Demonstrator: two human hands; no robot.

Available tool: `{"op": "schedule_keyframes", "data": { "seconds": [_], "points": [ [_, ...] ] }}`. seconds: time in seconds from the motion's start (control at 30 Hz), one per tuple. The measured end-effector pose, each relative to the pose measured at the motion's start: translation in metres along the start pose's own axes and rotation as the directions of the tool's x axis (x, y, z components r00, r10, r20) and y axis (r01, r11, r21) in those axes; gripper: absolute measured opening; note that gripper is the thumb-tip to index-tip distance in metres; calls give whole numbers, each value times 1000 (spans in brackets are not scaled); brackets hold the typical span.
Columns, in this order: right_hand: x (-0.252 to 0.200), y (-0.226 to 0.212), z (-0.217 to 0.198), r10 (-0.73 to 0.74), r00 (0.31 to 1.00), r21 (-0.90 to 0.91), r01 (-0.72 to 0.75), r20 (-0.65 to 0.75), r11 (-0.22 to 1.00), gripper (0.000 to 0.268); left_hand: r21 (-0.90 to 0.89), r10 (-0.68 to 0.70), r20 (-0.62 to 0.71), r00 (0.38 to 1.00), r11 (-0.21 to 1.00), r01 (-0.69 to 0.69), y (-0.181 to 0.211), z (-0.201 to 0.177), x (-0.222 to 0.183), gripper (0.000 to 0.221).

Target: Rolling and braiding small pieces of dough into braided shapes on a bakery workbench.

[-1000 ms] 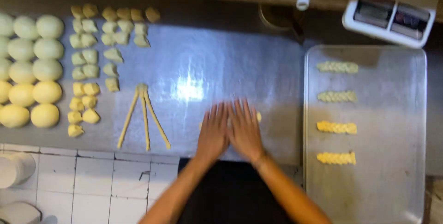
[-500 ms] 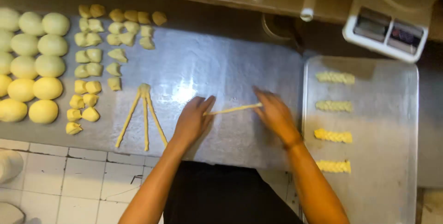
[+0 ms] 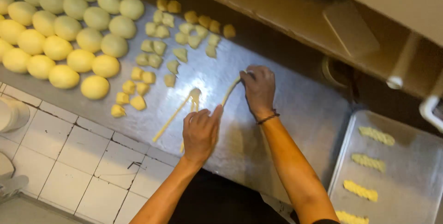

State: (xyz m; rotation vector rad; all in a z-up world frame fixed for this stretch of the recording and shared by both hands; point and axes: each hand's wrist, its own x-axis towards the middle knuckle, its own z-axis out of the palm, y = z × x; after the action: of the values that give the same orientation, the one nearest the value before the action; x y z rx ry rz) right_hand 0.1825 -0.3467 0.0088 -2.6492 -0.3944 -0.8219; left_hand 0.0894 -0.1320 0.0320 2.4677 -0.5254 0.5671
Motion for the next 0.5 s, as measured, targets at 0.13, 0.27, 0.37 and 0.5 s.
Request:
{"op": "schedule_keyframes", "data": {
  "seconds": [0.13, 0.27, 0.37, 0.5],
  "points": [
    [-30, 12, 53, -111, 991, -246, 126, 75, 961, 34, 127, 151, 119, 981, 978, -166, -42, 26, -39, 33],
    [22, -22, 17, 71, 979, -366, 3, 190, 931, 32, -50, 67, 310, 949, 997, -54, -47, -15, -36, 56],
    [61, 10, 58, 251, 964, -111, -242, 85, 964, 42, -197, 71, 314, 947, 980, -9, -60, -22, -28, 65],
    [75, 57, 141, 535, 674, -200, -512, 509, 835, 42, -388, 93, 262, 961, 922, 16, -80, -22, 4, 61]
  ]
}}
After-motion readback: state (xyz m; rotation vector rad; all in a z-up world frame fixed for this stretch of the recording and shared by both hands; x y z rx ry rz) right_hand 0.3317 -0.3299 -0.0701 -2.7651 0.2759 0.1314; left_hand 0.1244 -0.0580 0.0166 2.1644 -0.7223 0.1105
